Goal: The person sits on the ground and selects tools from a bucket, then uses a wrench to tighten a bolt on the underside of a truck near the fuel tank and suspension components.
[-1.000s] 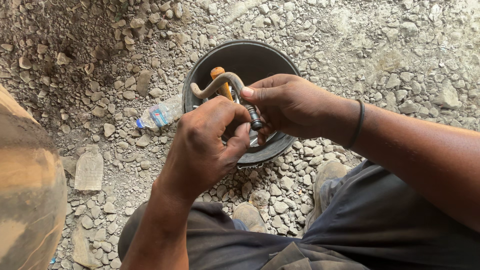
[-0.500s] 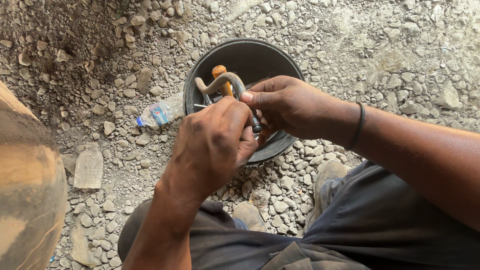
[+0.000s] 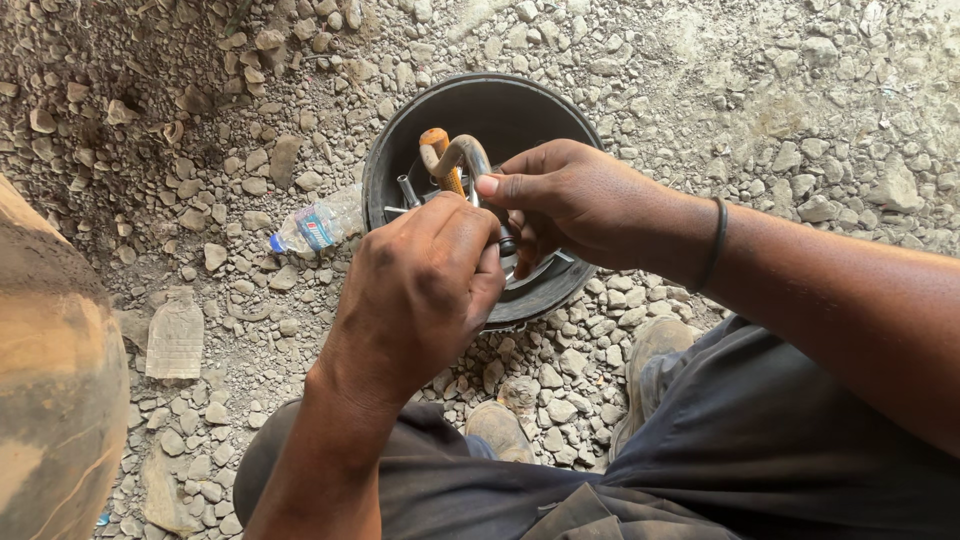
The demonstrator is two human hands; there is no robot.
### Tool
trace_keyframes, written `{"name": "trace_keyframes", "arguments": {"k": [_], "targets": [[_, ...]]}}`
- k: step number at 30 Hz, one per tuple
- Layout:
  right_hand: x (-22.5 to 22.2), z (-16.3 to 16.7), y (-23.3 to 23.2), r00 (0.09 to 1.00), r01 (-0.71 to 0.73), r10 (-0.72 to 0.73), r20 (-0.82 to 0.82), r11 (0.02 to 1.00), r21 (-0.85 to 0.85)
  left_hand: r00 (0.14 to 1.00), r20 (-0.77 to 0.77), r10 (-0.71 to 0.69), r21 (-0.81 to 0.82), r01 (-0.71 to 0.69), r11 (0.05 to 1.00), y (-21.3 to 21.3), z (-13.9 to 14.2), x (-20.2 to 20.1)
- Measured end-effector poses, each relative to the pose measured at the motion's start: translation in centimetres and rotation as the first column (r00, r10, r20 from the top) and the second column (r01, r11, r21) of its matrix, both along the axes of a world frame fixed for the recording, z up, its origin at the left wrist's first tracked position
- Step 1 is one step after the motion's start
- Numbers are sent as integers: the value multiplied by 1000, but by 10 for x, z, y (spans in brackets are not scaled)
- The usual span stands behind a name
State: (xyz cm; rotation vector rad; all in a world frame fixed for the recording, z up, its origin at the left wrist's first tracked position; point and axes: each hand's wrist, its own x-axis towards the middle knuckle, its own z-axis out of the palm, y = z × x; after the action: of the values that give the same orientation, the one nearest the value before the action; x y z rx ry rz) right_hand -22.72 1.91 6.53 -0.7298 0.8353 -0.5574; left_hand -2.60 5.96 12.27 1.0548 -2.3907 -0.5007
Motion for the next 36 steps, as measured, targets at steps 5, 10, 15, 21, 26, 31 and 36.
{"name": "trace_keyframes", "arguments": {"k": [5, 10, 15, 21, 26, 31, 36], "targets": [[1, 3, 1, 991, -33, 26, -129, 998, -50, 1000, -6, -14, 59, 14, 998, 0, 1, 1], [3, 4, 2, 989, -20, 12, -149, 998, -52, 1000, 3, -19, 31, 19, 999, 1, 3, 0], [4, 4, 5, 987, -19, 5, -160, 996, -82, 999, 41, -27, 56, 25, 998, -1, 3, 1], [5, 3, 7, 982, -30, 18, -190, 998, -63, 999, 35, -30, -8, 30, 1000, -1, 0, -2], [6, 2, 7, 979, -35, 15, -205, 995, -94, 998, 58, -21, 3, 21, 1000, -2, -6, -3], [6, 5, 6, 959, -49, 11, -282, 991, -127, 999, 28, -26, -50, 28, 998, -5, -14, -2], [4, 9, 4, 976, -19, -4, -217, 994, -105, 999, -29, -19, 48, 20, 999, -5, -14, 4]]}}
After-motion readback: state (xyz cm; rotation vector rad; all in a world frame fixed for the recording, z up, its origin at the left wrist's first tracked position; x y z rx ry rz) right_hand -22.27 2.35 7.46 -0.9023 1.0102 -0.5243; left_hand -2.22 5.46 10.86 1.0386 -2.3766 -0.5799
